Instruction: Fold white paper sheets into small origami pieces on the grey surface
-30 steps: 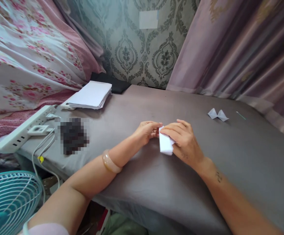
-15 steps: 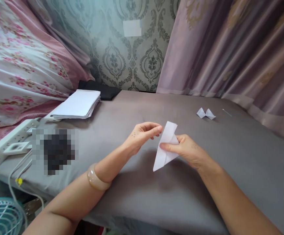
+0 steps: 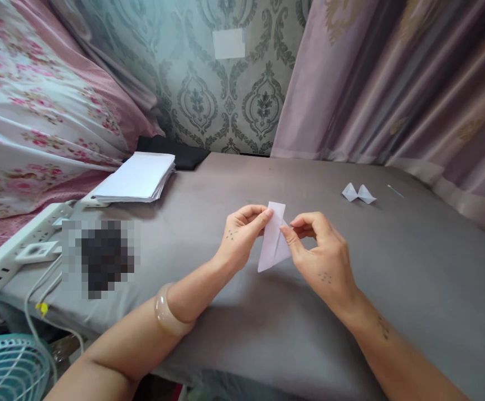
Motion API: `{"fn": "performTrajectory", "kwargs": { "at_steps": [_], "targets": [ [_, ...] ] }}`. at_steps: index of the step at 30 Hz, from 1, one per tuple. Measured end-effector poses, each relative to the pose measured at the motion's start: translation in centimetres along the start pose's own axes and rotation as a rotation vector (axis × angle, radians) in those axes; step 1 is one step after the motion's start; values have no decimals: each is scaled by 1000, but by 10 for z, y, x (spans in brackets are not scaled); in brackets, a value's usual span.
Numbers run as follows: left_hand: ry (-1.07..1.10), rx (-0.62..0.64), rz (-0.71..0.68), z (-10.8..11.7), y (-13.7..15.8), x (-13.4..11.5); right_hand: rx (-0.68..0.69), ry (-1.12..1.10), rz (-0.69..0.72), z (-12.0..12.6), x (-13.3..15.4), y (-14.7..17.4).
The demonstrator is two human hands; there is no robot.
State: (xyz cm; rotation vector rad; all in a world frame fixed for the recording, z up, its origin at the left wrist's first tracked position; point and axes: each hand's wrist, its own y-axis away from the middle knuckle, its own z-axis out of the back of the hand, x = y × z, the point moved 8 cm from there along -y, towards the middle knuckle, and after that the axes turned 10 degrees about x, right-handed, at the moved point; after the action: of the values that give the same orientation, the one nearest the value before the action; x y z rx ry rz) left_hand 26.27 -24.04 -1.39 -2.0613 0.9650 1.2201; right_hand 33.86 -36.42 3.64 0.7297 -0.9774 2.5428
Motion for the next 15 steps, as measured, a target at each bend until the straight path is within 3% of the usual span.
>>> {"fn": "performTrajectory", "kwargs": {
  "at_steps": [8,15],
  "targets": [
    [54,-119,-77,8,-16,-11,118,103,129,-20,16,-38],
    [67,-202,-234,6,-54,-43,3,262,120,-20,33,-79]
  ]
}}
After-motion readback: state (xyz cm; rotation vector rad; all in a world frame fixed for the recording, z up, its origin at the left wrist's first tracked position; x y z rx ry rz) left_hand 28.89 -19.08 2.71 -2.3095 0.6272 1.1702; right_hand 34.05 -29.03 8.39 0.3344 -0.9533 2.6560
